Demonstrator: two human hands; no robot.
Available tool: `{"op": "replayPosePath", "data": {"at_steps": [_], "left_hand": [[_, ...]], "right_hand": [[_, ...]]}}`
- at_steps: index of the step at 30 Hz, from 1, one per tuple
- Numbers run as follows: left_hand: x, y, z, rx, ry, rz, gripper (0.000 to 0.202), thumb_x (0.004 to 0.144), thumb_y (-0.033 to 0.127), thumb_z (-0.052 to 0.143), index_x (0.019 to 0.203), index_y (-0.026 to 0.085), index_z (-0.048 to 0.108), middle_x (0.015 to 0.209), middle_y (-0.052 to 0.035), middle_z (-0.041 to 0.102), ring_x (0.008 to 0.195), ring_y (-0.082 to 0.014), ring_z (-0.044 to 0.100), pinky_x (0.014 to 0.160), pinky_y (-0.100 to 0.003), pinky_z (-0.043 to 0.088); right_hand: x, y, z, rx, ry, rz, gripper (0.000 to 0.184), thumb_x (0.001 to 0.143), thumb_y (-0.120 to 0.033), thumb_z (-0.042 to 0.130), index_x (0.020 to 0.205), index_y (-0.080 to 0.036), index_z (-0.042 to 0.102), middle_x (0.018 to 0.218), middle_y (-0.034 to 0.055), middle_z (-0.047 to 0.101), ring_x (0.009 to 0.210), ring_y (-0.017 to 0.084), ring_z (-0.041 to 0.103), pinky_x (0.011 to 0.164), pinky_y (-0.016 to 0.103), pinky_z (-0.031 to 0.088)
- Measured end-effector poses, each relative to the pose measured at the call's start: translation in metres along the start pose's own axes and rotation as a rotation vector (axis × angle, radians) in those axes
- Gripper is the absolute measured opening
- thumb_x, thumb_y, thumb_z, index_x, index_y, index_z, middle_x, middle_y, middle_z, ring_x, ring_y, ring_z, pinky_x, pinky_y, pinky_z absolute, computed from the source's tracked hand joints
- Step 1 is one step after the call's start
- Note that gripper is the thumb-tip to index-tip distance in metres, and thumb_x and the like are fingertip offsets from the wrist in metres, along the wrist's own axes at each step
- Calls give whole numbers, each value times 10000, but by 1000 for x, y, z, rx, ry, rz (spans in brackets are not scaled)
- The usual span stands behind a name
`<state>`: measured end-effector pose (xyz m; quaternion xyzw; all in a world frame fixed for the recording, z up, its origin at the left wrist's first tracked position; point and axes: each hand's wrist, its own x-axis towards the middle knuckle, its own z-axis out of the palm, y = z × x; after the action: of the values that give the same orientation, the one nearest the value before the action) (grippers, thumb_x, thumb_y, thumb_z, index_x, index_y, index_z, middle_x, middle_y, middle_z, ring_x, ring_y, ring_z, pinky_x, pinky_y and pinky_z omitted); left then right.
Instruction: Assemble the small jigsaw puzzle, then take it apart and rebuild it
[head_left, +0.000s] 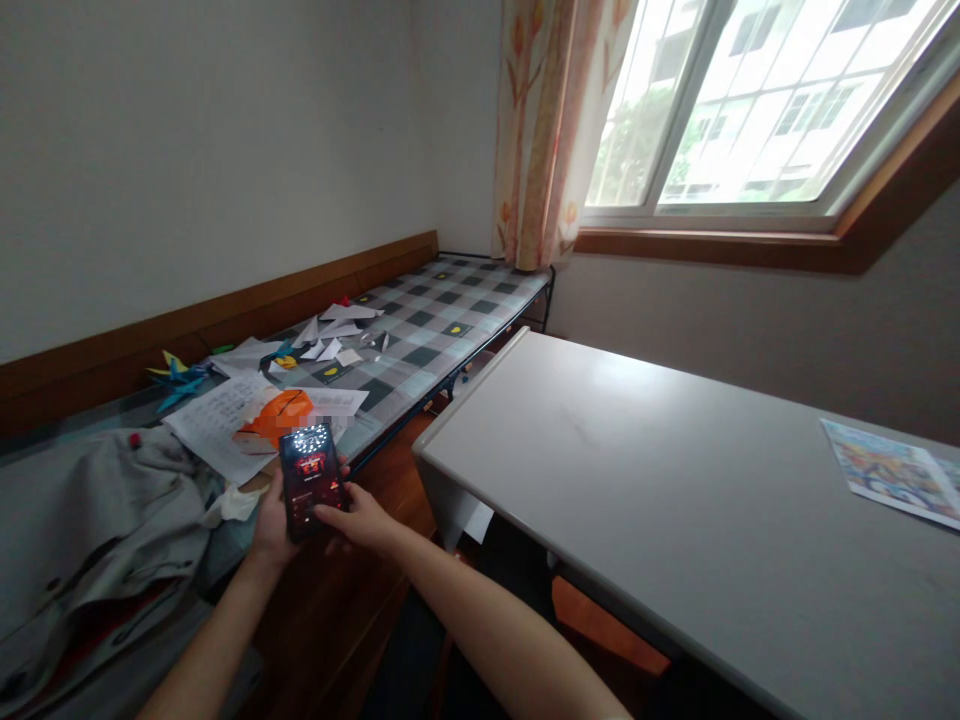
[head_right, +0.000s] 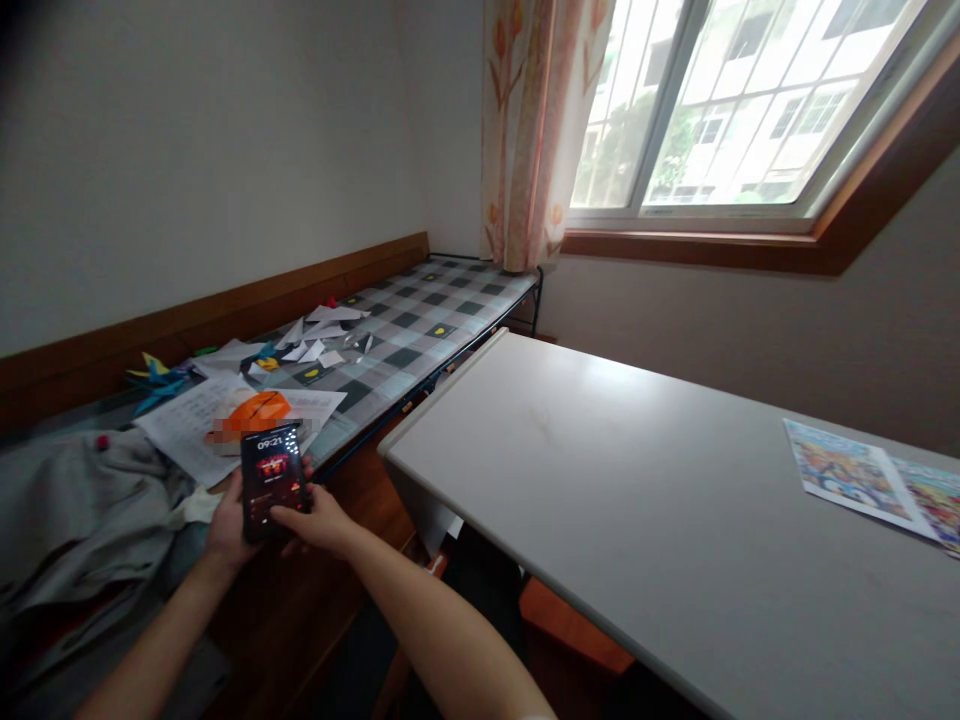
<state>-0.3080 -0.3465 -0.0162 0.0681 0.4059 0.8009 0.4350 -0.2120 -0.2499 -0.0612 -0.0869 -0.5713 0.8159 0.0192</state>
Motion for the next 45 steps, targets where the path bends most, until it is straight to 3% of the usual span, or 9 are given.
{"op": "replayPosePath", "data": {"at_steps": [6, 13, 19, 22, 25, 28, 34, 39, 45], "left_hand": [[4, -7, 5, -10, 34, -14, 729, 924, 620, 191, 1405, 132, 440, 1206, -166, 641, 1141, -324, 589, 979, -499, 454], [4, -17, 14, -11, 30, 0, 750, 921, 638, 159, 1380, 133, 469, 1143, -156, 671, 1141, -307, 590, 976, -473, 465], [9, -11, 7, 37, 24, -10, 710, 936, 604, 200, 1374, 115, 470, 1124, -173, 676, 1062, -305, 637, 926, -458, 498], [12, -10, 3, 65, 23, 7, 705, 935, 599, 227, 1358, 97, 485, 1103, -185, 682, 1034, -311, 650, 906, -457, 510], [11, -10, 7, 89, 14, 13, 694, 940, 590, 223, 1351, 100, 493, 1090, -180, 688, 1025, -305, 655, 899, -447, 517], [6, -10, 20, 105, 34, 29, 714, 942, 593, 170, 1342, 103, 501, 1082, -174, 693, 1014, -298, 661, 886, -442, 525], [0, -9, 38, 142, 95, 12, 736, 937, 603, 152, 1312, 89, 523, 1041, -175, 704, 985, -303, 672, 862, -462, 535], [5, -9, 27, 132, 70, 34, 739, 939, 600, 154, 1301, 77, 531, 1025, -184, 707, 971, -304, 677, 863, -468, 533], [8, -9, 23, 106, 52, 38, 735, 935, 609, 189, 1314, 74, 522, 1028, -184, 707, 962, -306, 680, 869, -475, 529]], "right_hand": [[5, 0, -1, 68, 146, -48, 632, 586, -425, 826, 1066, -180, 495, 974, 23, 639, 542, 82, 582, 353, 162, 437], [8, 1, -1, -77, 316, -60, 611, 664, -449, 769, 1153, -211, 491, 1076, 50, 627, 726, 161, 628, 388, 185, 459], [1, -7, -6, 51, 108, 26, 421, 923, -538, 409, 1085, -161, 501, 774, 15, 625, 465, 92, 553, 359, 187, 421], [0, -4, -12, 58, 37, 9, 436, 874, -527, 531, 1120, -170, 486, 748, -1, 629, 463, 93, 567, 363, 175, 411], [-2, -1, -17, 90, -9, -43, 630, 680, -439, 775, 1166, -181, 468, 953, 32, 654, 630, 122, 631, 453, 201, 501], [-5, -1, -21, 106, -62, -95, 790, 524, -366, 865, 1183, -177, 473, 1139, 71, 615, 839, 179, 645, 570, 247, 565], [-6, -3, -23, 84, -90, -105, 830, 509, -349, 860, 1215, -158, 469, 1127, 96, 619, 850, 206, 639, 627, 318, 583], [-5, -5, -21, 77, -69, -93, 857, 489, -331, 866, 1224, -155, 464, 1145, 105, 610, 896, 227, 637, 652, 338, 590], [-5, -7, -19, 85, -66, -105, 837, 502, -325, 855, 1219, -139, 465, 1116, 110, 615, 840, 210, 639, 549, 269, 564]]}}
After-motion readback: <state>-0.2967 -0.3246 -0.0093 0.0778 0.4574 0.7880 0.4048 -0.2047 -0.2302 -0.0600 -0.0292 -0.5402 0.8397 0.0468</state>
